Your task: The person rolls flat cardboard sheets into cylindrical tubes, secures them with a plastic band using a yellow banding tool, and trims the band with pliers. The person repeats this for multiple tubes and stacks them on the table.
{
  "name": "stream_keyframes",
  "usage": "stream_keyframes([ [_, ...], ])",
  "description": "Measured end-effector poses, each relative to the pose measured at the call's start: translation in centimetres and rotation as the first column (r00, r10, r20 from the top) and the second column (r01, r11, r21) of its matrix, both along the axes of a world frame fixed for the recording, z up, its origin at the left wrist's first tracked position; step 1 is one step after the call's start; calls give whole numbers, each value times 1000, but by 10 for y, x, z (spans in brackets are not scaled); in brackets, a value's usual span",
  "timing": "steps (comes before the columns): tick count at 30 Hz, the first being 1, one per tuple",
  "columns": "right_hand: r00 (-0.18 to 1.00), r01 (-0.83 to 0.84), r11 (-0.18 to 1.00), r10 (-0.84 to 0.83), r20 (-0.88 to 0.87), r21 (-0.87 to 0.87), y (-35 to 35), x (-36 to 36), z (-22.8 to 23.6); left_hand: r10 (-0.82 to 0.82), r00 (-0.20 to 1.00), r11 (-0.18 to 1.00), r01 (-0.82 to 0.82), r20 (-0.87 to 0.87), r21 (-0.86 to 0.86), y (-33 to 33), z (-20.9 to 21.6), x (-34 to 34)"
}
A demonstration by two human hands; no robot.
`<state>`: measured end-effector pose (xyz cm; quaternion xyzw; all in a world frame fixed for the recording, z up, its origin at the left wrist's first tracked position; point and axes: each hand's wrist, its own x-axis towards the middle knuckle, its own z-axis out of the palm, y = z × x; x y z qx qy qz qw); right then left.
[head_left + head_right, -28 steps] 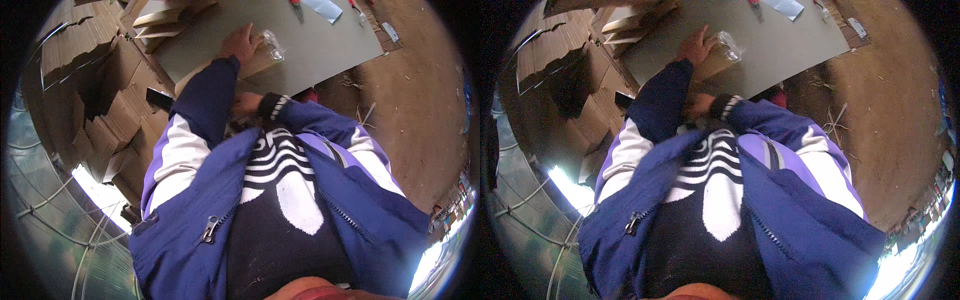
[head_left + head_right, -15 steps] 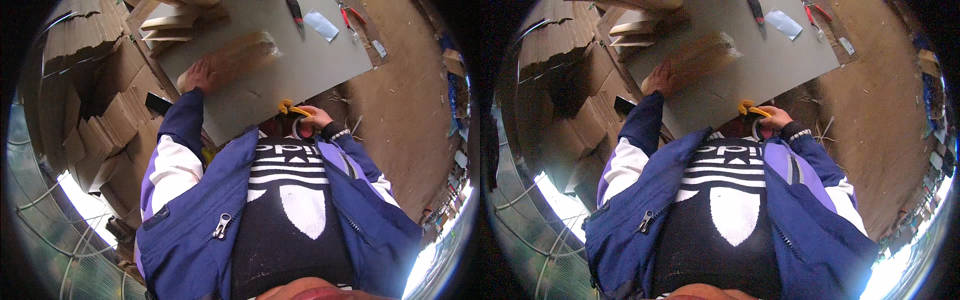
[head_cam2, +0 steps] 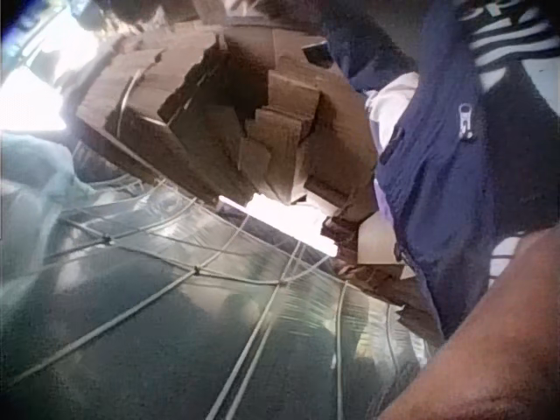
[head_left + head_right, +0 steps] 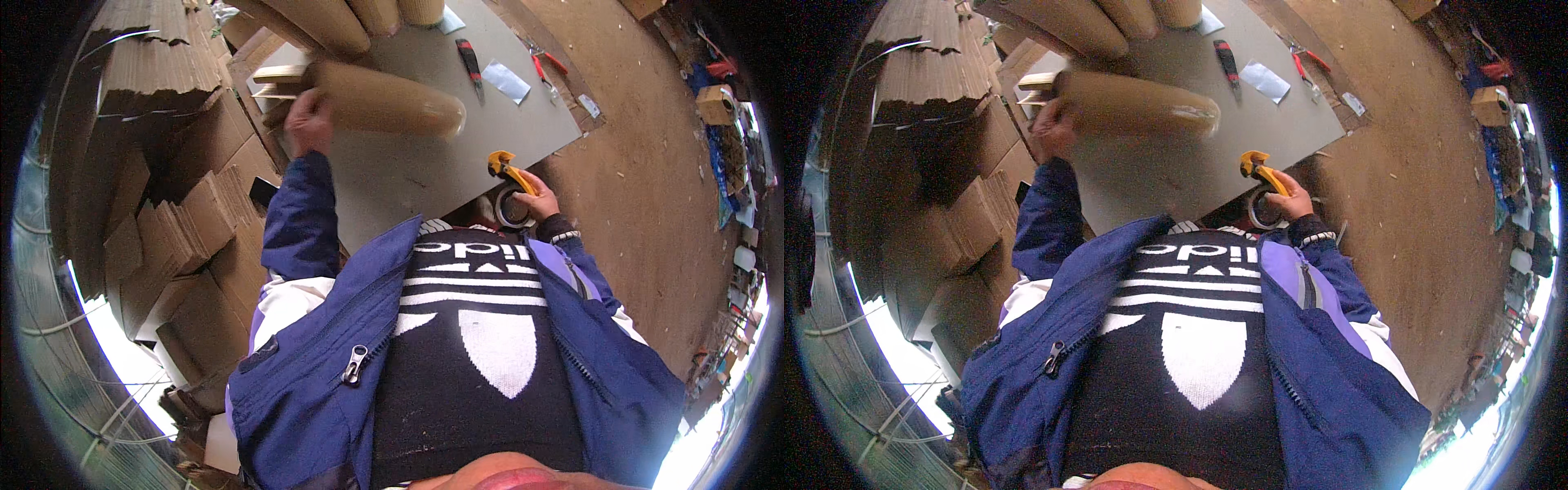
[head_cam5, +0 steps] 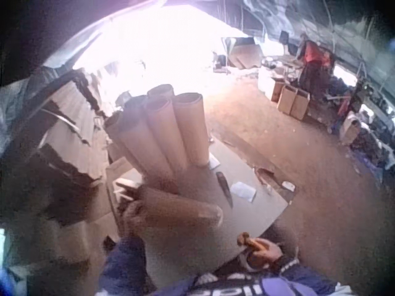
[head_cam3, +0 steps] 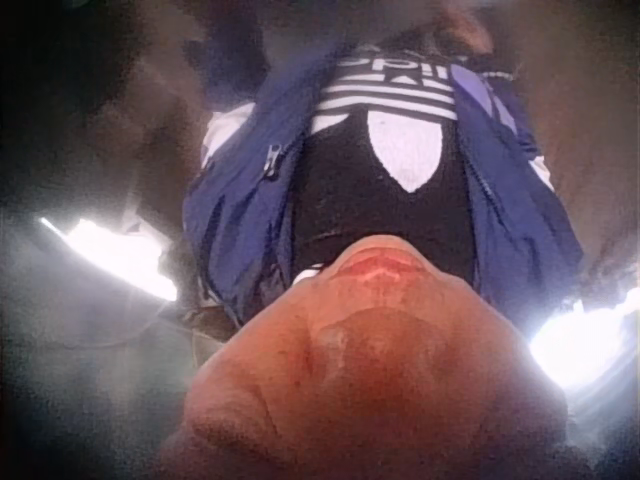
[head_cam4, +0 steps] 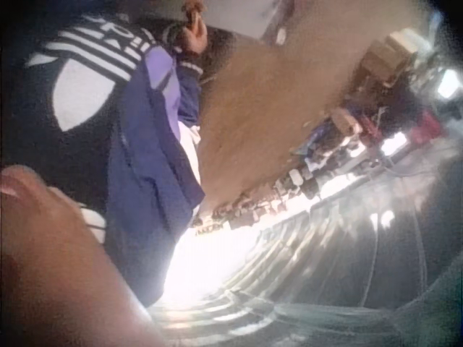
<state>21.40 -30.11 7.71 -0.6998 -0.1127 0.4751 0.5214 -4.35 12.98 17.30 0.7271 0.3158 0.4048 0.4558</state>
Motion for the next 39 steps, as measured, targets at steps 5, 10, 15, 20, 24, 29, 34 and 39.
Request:
stream_keyframes([
  [5, 997, 65, 972, -56, -48, 225, 7, 56, -8, -168, 912, 645, 388, -373, 659, -108, 89, 50],
  [10, 996, 90, 942, -91, -10, 325, -4, 85, -21, -351, 920, 776, 389, -173, 496, -154, 111, 76],
  [15, 998, 56, 951, -58, -3, 304, -28, 93, -36, 90, 988, 943, -43, -127, 331, -153, 122, 114],
  [20, 998, 49, 954, -34, -58, 296, -35, 99, -40, 56, 712, 884, 291, -700, 367, -135, 128, 137],
  [24, 1000, -13, 908, 12, 6, 419, -14, 111, -15, 61, 783, 871, 262, -620, 416, -152, 126, 149],
  [29, 998, -51, 863, 65, -11, 502, 27, 124, 51, -41, 828, 746, 397, -559, 534, -212, 129, 136],
  [34, 982, -133, 778, 187, -25, 614, 52, 117, 101, -363, 849, 882, 446, -384, 152, -247, 127, 122],
  [39, 950, -252, 705, 312, 28, 663, 49, 116, 107, -457, 856, 605, 499, 243, -620, -257, 119, 130],
])
